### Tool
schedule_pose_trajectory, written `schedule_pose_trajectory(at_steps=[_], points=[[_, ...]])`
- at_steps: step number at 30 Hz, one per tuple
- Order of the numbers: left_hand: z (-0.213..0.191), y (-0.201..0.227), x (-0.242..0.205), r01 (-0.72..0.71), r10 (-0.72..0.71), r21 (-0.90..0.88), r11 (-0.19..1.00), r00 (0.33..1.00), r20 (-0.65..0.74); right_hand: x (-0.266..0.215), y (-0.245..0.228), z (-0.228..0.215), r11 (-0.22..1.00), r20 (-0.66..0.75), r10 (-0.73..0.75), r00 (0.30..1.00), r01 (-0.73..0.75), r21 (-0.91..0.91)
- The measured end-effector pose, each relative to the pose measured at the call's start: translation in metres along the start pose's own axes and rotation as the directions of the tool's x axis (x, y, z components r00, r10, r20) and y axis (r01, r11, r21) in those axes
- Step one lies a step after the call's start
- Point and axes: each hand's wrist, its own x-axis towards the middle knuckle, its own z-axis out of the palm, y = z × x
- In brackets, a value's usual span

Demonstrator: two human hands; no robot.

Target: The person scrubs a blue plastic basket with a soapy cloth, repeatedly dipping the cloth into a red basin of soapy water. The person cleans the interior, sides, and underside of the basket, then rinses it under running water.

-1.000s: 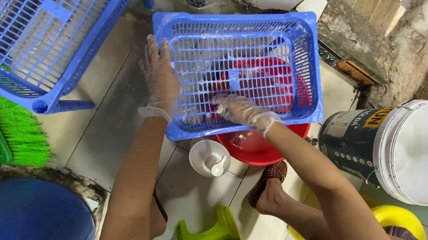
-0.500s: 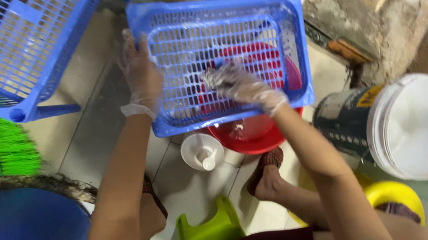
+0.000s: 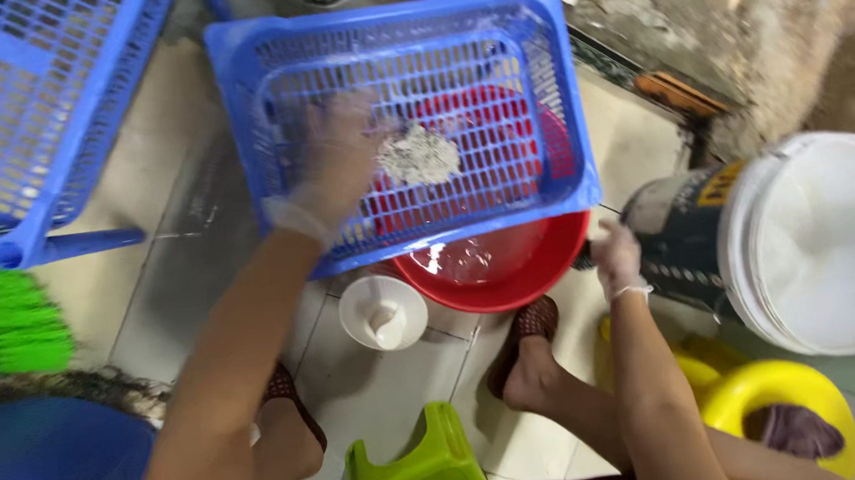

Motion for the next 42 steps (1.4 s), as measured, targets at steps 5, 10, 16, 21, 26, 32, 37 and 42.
schedule_pose_trajectory(at_steps=[5, 10, 16, 21, 26, 32, 37, 42], points=[[0.059, 0.01, 0.007, -0.356, 0.115, 0.355, 0.864, 0.827, 0.55, -0.002, 0.054, 0.038, 0.999, 0.158, 0.027, 0.987, -0.03, 0.018], [0.098, -0.023, 0.003, 0.036, -0.103, 0.145, 0.989, 0.87, 0.482, 0.012, 0.025, 0.022, 0.903, 0.085, 0.314, 0.945, -0.27, -0.333], [0.115, -0.068, -0.009, 0.041, -0.078, 0.117, 0.992, 0.941, 0.331, 0.022, -0.081, -0.052, 0.981, -0.39, 0.104, 0.915, -0.158, -0.109], [0.079, -0.08, -0.018, 0.12, -0.188, 0.293, 0.949, 0.958, 0.217, 0.003, -0.189, -0.074, 0.919, -0.427, -0.374, 0.823, 0.39, -0.052], [-0.003, -0.038, -0.029, 0.081, -0.106, 0.206, 0.975, 0.988, 0.113, 0.005, -0.285, 0.004, 0.77, 0.118, -0.628, 0.769, 0.636, -0.048], [0.005, -0.008, -0.01, 0.044, -0.301, 0.431, 0.901, 0.78, 0.549, 0.006, -0.337, 0.129, 0.205, 0.641, -0.649, 0.41, 0.905, -0.372], [0.042, -0.081, 0.017, 0.095, -0.215, 0.546, 0.832, 0.963, 0.16, 0.005, -0.317, 0.115, 0.144, 0.818, -0.419, 0.394, 0.918, -0.369], [0.024, -0.12, 0.016, 0.261, -0.297, 0.318, 0.911, 0.953, 0.067, 0.027, -0.326, 0.128, 0.345, 0.771, -0.417, 0.482, 0.868, -0.356]])
